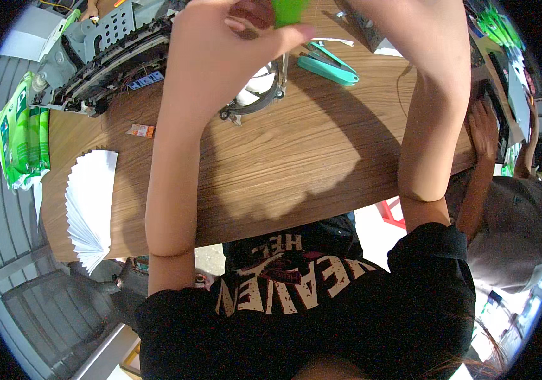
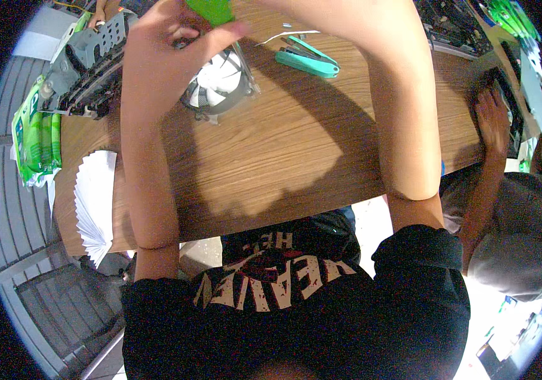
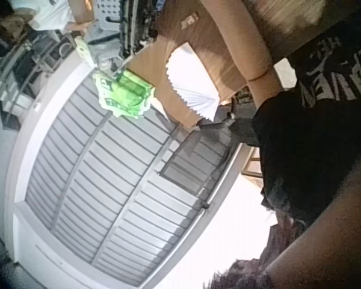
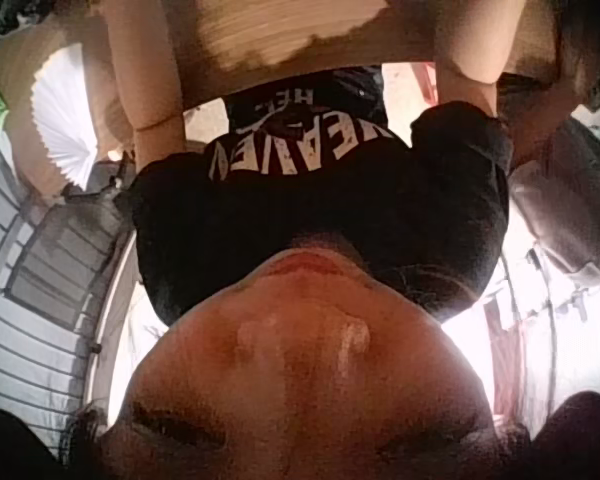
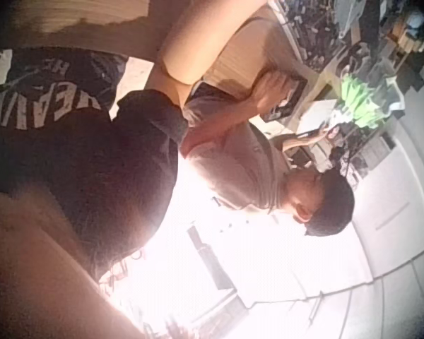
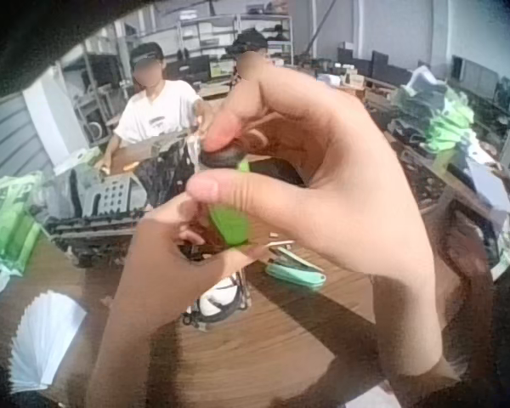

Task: The person uses a green screwdriver to work on a white computer cooling fan on a wooden table, then picks up and handles a small orange object, possibly a piece of tape or a small circuit board, using both hands.

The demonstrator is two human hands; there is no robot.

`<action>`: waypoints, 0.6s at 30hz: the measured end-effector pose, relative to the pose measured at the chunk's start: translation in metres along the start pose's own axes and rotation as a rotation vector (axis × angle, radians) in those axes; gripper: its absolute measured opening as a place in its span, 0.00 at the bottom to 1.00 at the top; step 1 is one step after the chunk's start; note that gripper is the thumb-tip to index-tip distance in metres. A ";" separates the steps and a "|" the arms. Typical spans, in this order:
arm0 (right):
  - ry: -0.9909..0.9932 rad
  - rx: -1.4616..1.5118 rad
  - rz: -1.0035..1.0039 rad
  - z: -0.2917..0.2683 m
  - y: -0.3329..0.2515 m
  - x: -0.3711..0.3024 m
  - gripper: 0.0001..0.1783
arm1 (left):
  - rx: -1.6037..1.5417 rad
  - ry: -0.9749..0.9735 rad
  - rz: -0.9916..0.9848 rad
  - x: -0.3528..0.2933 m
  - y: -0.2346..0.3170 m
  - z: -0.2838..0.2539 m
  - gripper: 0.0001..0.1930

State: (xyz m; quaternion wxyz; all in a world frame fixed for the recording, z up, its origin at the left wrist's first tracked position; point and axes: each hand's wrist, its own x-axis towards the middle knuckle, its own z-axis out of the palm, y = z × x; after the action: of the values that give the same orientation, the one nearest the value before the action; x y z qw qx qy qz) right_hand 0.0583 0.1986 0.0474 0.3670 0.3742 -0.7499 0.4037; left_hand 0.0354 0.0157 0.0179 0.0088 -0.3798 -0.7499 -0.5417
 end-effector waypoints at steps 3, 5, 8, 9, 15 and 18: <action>-0.204 0.264 0.054 -0.011 0.009 0.002 0.07 | 0.056 -0.039 0.048 0.001 -0.003 0.001 0.11; -0.083 0.228 -0.056 -0.004 0.012 0.001 0.10 | -0.117 -0.174 -0.099 0.005 -0.009 -0.007 0.11; 0.001 0.354 0.083 0.003 -0.004 0.000 0.12 | -0.222 -0.218 -0.001 0.008 -0.018 -0.013 0.11; 0.018 0.398 0.140 0.006 -0.006 0.000 0.13 | -0.257 -0.234 0.032 0.008 -0.018 -0.015 0.11; -0.025 0.362 0.099 0.010 -0.005 -0.002 0.13 | -0.038 -0.078 -0.059 0.002 -0.008 -0.007 0.15; -0.031 0.196 0.166 0.010 -0.004 -0.002 0.14 | -0.121 -0.053 0.020 0.002 -0.015 -0.006 0.16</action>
State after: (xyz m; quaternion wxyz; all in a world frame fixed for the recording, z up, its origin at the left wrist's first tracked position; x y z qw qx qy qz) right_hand 0.0603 0.1886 0.0427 0.2824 0.3512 -0.7407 0.4982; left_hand 0.0231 0.0105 0.0093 -0.0287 -0.4014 -0.7119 -0.5755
